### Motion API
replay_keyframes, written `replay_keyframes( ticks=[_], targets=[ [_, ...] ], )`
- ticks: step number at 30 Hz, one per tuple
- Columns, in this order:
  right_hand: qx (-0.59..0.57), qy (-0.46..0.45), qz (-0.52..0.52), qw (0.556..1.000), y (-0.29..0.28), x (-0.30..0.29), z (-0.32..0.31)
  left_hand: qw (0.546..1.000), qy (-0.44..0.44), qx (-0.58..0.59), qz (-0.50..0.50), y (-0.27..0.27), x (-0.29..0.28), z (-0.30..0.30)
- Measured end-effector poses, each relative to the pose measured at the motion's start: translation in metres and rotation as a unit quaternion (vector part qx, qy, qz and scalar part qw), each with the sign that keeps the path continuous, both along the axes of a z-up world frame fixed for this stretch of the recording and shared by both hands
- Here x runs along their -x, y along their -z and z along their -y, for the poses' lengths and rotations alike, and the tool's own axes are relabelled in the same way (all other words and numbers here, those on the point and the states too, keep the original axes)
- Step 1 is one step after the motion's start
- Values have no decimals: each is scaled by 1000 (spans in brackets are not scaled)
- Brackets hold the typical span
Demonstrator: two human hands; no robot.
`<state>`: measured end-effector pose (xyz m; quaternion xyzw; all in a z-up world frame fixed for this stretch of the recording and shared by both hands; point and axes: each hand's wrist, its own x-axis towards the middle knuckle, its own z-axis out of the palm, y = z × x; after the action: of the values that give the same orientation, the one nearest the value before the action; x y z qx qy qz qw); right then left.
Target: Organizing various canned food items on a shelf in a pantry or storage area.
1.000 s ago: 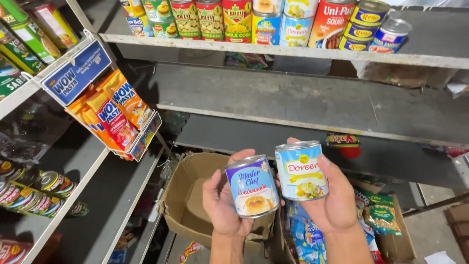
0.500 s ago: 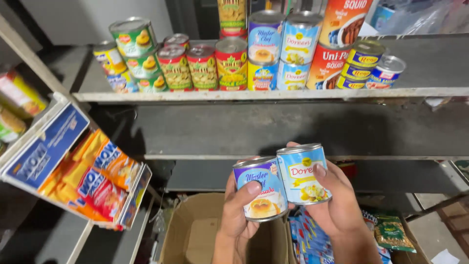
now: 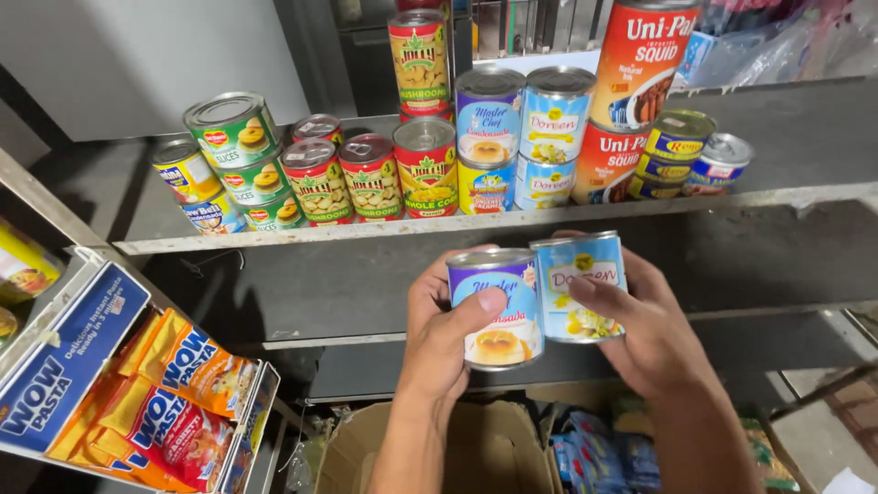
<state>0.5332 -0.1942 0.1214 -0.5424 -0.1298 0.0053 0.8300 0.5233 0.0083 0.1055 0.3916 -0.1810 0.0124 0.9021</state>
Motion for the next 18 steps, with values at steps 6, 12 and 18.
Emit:
replay_keyframes(
  ticks=[6,12,18],
  targets=[
    [148,23,120,982,-61,-17,10,984,-96,-113,96,-41,-19,3],
    [258,-21,195,946,-120,-45,26,949,-153,-193,196,-99,-26,11],
    [352,56,298,885,-167,-67,27,915,-200,-267,228,-135,-55,2]
  ],
)
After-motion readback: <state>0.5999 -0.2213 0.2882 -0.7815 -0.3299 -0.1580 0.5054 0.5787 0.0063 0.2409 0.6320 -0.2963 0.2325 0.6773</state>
